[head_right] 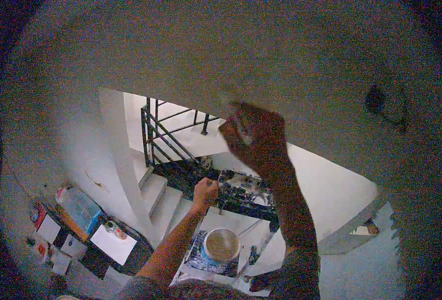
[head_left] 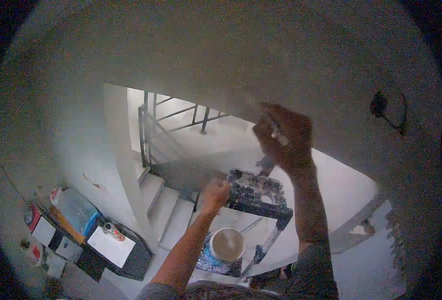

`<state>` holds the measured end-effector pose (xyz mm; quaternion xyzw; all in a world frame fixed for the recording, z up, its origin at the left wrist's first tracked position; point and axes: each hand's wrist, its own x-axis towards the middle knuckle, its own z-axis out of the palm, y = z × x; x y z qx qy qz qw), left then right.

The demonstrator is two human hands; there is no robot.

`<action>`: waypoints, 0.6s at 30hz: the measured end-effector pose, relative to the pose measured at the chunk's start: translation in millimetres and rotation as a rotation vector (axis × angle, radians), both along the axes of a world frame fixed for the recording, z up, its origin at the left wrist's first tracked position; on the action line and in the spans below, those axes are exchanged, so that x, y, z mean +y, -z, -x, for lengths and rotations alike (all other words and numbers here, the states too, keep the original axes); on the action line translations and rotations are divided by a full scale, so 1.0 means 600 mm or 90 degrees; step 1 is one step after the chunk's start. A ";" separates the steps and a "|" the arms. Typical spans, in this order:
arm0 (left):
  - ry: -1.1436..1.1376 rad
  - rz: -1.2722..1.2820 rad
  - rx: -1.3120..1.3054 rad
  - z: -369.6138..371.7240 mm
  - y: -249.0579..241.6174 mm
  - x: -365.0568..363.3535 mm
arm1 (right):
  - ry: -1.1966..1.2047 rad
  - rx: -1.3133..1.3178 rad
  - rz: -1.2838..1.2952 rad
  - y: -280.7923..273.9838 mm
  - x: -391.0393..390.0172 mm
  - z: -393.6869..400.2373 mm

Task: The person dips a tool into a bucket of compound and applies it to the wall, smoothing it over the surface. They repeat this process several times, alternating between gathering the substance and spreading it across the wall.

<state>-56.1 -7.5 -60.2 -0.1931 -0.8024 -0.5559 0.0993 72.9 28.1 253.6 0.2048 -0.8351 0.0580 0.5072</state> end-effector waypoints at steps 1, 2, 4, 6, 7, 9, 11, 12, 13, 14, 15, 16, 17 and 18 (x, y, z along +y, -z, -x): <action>-0.001 -0.001 0.002 -0.002 -0.004 0.001 | -0.001 0.002 -0.001 0.006 -0.003 -0.002; -0.013 -0.016 -0.028 -0.005 -0.006 0.002 | -0.017 -0.030 0.002 0.008 -0.010 -0.006; -0.027 -0.030 -0.057 0.000 0.002 0.002 | -0.037 -0.019 0.013 0.007 -0.012 -0.009; -0.013 0.002 0.002 0.010 0.024 0.008 | -0.016 0.067 0.024 -0.011 0.002 -0.014; -0.014 0.003 -0.002 0.010 0.027 0.009 | 0.006 0.150 0.035 -0.020 0.006 -0.014; -0.037 -0.017 -0.002 0.008 0.019 0.010 | 0.013 0.170 0.012 -0.040 0.002 -0.018; -0.038 0.020 0.019 -0.011 -0.009 -0.007 | 0.024 0.189 -0.011 -0.036 0.001 -0.015; -0.041 0.054 0.042 -0.017 -0.017 -0.011 | 0.032 0.110 0.005 -0.026 -0.001 -0.006; -0.039 0.055 0.042 -0.016 -0.014 -0.011 | 0.040 0.033 0.021 -0.016 -0.002 -0.001; -0.009 0.039 0.000 -0.014 -0.015 -0.012 | 0.040 0.033 0.020 -0.009 -0.007 0.000; 0.019 0.023 -0.041 -0.010 -0.013 -0.010 | 0.004 0.002 0.008 -0.001 -0.010 -0.001; 0.018 0.021 -0.038 -0.006 -0.010 -0.007 | -0.033 -0.027 -0.006 0.000 -0.013 0.000; 0.019 0.031 -0.040 -0.002 -0.004 -0.004 | -0.035 -0.023 -0.008 -0.006 -0.013 0.000; 0.020 0.042 -0.044 -0.002 -0.005 -0.005 | -0.026 0.044 -0.016 -0.014 -0.010 0.000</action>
